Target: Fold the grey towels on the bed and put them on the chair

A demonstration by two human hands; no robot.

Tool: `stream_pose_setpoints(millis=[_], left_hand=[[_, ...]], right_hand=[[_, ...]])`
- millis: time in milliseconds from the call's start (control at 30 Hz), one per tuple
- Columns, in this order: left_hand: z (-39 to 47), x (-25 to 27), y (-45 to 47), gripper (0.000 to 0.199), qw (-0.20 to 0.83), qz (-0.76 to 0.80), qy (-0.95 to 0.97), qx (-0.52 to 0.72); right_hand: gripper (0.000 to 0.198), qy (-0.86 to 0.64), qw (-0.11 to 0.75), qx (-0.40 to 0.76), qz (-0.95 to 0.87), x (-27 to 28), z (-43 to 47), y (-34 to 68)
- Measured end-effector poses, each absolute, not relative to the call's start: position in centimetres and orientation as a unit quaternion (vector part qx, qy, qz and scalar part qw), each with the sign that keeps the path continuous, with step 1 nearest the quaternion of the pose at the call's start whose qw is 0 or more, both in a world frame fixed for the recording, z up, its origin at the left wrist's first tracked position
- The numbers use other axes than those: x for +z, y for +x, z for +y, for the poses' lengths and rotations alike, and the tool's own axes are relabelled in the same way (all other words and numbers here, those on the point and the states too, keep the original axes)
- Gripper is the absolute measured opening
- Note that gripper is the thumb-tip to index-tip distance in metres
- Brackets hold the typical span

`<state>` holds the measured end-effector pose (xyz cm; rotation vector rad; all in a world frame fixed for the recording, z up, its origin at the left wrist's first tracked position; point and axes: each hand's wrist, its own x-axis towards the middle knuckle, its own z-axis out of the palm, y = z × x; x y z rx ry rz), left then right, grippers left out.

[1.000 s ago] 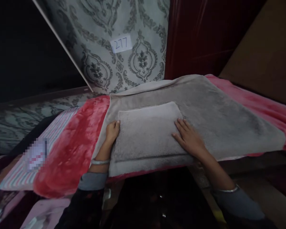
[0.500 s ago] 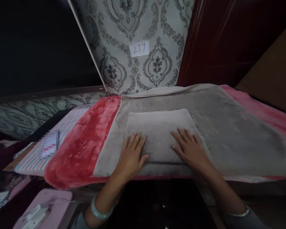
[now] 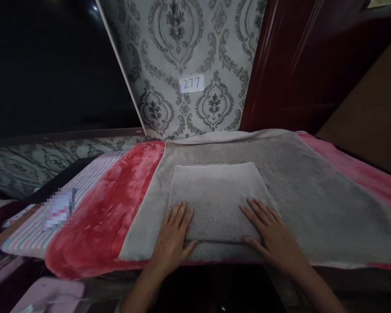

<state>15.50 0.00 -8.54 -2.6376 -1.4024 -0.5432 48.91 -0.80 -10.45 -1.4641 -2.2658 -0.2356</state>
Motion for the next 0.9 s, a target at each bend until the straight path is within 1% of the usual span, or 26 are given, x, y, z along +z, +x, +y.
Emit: stream_pose_setpoints(millis=[100,200,300,400,467,533,667,733,833,900], left_hand=[[0.3,-8.2,14.6,0.088,0.04,-0.442,-0.88,-0.167],[0.8,-7.6,13.3,0.097,0.018,-0.412,-0.896,-0.163],[1.4,-7.1,11.7,0.107,-0.003,-0.399,-0.901,-0.169],[2.4,-6.6,10.1,0.111,-0.017,-0.403,-0.9,-0.165],[3.2,-6.0,9.3,0.112,-0.019,-0.399,-0.903,-0.156],[4.3,-5.4,8.6,0.107,-0.014,-0.383,-0.912,-0.145],[6.7,-4.3,8.2,0.082,0.005,-0.355,-0.927,-0.122],[8.1,-4.1,8.4,0.074,0.009,-0.352,-0.93,-0.107],[10.1,-4.2,9.1,0.063,0.002,-0.367,-0.924,-0.105],[10.9,-4.0,9.7,0.055,-0.018,-0.378,-0.917,-0.123]], right_hand=[[0.081,-0.519,0.224,-0.08,-0.821,-10.6,-2.1,50.2],[0.081,-0.515,0.251,-0.069,-0.817,-11.0,-2.5,51.6],[0.09,-0.506,0.29,-0.071,-0.809,-11.5,-2.0,53.0],[0.099,-0.515,0.32,-0.082,-0.791,-11.7,-1.0,54.4],[0.099,-0.515,0.337,-0.082,-0.784,-11.7,-0.3,55.2],[0.095,-0.504,0.347,-0.075,-0.787,-11.6,0.2,55.7],[0.088,-0.515,0.328,-0.045,-0.791,-10.6,0.9,56.4],[0.083,-0.525,0.314,-0.025,-0.79,-9.8,1.4,56.5],[0.065,-0.528,0.298,0.008,-0.795,-8.9,2.5,56.4],[0.052,-0.523,0.305,0.022,-0.796,-8.6,3.4,56.2]])
